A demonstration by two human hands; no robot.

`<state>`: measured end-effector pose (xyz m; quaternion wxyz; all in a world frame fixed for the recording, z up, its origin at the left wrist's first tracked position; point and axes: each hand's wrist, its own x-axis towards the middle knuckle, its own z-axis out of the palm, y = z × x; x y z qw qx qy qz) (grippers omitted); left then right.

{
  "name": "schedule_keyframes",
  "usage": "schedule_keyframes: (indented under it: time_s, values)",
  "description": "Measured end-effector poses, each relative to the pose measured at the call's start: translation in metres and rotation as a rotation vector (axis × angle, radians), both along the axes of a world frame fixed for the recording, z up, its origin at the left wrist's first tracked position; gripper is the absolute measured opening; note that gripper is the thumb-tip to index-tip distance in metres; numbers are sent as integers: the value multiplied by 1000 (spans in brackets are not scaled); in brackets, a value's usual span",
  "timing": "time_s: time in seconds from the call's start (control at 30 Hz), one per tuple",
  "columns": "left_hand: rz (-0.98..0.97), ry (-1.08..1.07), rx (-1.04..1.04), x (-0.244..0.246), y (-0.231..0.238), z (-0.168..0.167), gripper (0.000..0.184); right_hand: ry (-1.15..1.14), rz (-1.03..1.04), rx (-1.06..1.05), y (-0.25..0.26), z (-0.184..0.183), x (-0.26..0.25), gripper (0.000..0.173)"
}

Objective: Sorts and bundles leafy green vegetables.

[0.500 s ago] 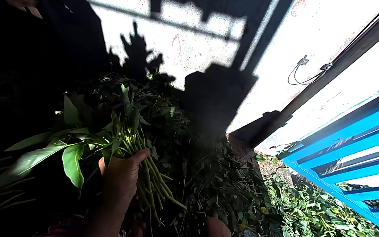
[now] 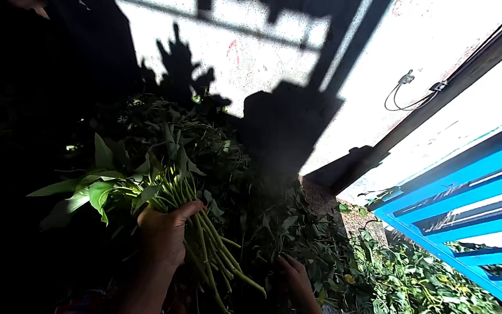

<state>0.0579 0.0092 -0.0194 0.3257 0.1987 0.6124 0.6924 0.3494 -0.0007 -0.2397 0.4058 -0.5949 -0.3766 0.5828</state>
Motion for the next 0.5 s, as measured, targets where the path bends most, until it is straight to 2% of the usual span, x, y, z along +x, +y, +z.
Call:
schedule_keyframes:
  time_s: [0.07, 0.13, 0.17, 0.2, 0.27, 0.3, 0.33, 0.4, 0.43, 0.5]
  values:
    - [2, -24, -17, 2, 0, 1, 43, 129, -87, -58, -1, 13, 21, 22]
    - [-10, -29, -31, 2, -1, 1, 44, 101, -54, -59, -2, 23, 42, 22]
    - [-14, -26, -33, 2, -2, 1, 44, -42, 27, -60, -3, 28, 53, 23]
    - [-16, -21, -34, 2, -3, 2, 44, -300, 152, -82, -3, 36, 64, 26]
    - [-13, -8, -25, -1, -4, 2, 44, -953, 351, -306, 0, 52, 76, 30]
    - [-5, -5, -17, -2, -5, 2, 46, -1201, 337, -452, 0, 56, 73, 31]
    - [2, 6, -11, -3, -5, 2, 46, -1355, 249, -507, -3, 52, 73, 38]
    - [26, 50, -5, -4, -4, 3, 49, -1467, 100, -435, -1, 37, 68, 65]
    - [45, 75, -4, -4, -3, 3, 49, -1476, 76, -318, 2, 31, 58, 65]
    - [59, 110, -21, -3, -2, 4, 49, -1375, 154, -89, 9, 15, 24, 46]
